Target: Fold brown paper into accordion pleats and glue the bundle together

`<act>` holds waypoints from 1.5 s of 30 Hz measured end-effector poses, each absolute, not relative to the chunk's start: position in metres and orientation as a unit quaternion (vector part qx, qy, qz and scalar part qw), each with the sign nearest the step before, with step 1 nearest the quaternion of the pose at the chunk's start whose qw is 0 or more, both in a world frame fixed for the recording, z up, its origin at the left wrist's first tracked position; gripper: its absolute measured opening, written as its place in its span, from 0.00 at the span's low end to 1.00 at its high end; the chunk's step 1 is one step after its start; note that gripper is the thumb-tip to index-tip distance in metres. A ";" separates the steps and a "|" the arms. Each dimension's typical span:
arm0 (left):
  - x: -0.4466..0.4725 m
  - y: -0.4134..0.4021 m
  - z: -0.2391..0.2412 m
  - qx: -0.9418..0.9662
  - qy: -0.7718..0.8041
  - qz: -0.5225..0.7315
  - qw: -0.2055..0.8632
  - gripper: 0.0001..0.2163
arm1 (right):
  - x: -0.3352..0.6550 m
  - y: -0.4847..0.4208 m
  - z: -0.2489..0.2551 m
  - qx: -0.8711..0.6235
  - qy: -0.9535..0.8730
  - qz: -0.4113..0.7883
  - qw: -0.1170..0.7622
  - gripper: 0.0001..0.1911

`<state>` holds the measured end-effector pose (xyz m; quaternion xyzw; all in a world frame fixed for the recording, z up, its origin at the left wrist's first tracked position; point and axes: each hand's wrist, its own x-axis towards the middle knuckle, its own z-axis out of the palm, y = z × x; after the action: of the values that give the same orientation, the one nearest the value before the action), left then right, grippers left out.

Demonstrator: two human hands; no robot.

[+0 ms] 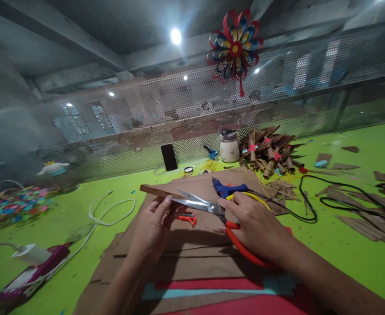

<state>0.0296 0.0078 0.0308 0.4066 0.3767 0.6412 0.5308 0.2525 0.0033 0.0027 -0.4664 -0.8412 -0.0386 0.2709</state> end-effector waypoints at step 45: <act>0.031 0.006 0.031 0.397 0.388 0.624 0.551 0.10 | 0.254 -0.001 -0.004 -0.471 -0.841 -0.046 0.262 0.21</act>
<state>0.0313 0.0063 0.0310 0.3969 0.3878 0.6236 0.5507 0.2542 -0.0010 -0.0035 -0.4714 -0.8408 -0.0464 0.2621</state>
